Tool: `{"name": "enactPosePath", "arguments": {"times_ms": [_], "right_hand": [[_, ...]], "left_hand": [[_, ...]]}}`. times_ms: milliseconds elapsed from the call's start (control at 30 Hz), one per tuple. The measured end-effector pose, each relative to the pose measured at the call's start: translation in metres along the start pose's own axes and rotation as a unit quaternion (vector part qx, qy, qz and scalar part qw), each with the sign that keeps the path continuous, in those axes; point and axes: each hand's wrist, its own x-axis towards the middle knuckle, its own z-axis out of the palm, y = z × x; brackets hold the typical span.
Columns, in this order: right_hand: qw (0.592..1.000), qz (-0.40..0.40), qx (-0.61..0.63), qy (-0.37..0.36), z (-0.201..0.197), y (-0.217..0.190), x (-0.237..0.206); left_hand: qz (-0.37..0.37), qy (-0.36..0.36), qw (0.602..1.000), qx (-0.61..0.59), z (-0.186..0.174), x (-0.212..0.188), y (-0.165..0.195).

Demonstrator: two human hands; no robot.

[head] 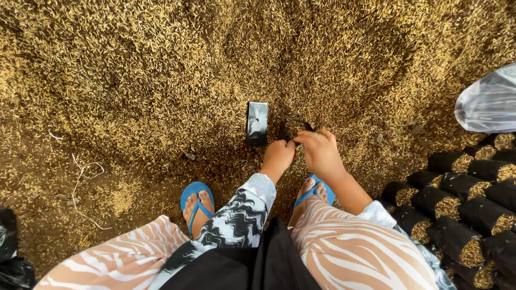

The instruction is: The person scoops loose grain from a large pile on the ground and fills small black plastic bags. The person repeatedly opens a bag, fills it with grain, and places the filled bag into a nearby crate. The process is repeated continuously throughout the clip.

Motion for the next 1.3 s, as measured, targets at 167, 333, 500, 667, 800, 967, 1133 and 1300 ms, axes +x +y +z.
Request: {"name": "enactPosePath", "arguments": {"times_ms": [167, 333, 500, 667, 800, 967, 1133, 1300], "right_hand": [[0.991, -0.032, -0.121, -0.052, 0.013, -0.010, -0.010], [0.981, -0.011, -0.160, -0.112, 0.028, -0.005, -0.004], [0.980, -0.012, -0.165, -0.113, 0.026, 0.003, 0.010], [0.992, 0.049, 0.034, 0.115, 0.024, 0.019, 0.012], [0.949, 0.259, 0.141, 0.111, 0.032, 0.026, 0.016], [0.966, 0.222, 0.126, 0.047, 0.040, 0.032, 0.045], [0.980, 0.183, 0.065, 0.029, 0.038, 0.023, 0.053], [0.980, 0.166, 0.109, -0.016, 0.008, 0.045, 0.070]], "left_hand": [[0.006, 0.026, 0.997, 0.071, 0.002, -0.002, -0.005], [0.060, 0.028, 0.992, 0.105, 0.003, -0.003, -0.012], [0.057, 0.025, 0.990, 0.127, -0.014, -0.005, 0.008], [0.044, 0.099, 0.990, 0.089, -0.034, -0.002, 0.022], [0.055, 0.095, 0.985, 0.131, -0.034, 0.007, 0.019], [0.113, 0.134, 0.972, 0.158, -0.025, 0.021, 0.011], [0.069, 0.090, 0.977, 0.180, -0.019, 0.017, 0.012], [0.074, 0.072, 0.979, 0.173, -0.042, 0.017, 0.029]]}}
